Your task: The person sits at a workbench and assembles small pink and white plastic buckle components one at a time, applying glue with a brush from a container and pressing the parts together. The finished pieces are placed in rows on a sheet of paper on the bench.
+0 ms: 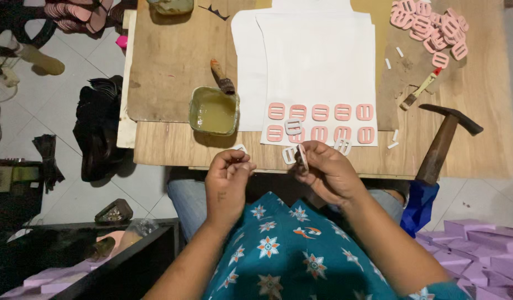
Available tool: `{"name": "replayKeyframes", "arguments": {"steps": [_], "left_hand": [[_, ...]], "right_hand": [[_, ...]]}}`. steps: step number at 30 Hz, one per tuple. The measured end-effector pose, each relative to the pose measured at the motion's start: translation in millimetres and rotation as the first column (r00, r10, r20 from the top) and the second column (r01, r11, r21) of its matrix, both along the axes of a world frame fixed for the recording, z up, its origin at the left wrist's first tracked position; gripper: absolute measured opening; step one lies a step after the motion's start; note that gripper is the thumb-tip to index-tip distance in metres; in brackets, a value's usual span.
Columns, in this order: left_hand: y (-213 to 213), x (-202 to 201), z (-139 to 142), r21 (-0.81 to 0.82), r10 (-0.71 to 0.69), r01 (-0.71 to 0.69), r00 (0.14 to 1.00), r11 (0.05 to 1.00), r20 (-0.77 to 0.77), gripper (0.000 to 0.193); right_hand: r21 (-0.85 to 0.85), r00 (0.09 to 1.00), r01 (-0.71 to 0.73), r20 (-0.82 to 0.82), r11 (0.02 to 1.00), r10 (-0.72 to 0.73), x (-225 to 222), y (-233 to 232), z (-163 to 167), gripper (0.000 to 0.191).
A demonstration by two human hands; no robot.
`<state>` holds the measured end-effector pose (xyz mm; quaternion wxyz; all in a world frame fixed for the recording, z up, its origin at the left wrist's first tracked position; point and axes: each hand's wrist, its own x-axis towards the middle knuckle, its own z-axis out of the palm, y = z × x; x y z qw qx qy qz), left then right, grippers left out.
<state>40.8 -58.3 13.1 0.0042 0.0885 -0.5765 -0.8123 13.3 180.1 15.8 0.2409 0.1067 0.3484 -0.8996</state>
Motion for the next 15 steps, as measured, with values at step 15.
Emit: {"name": "replayKeyframes", "arguments": {"steps": [15], "left_hand": [[-102.2,-69.9,-56.4,-0.817,0.259,-0.343,0.934,0.465,-0.245,0.022]], "right_hand": [[0.607,0.985,0.150,-0.164,0.780,-0.062,-61.4,-0.6,13.7,0.021]]}}
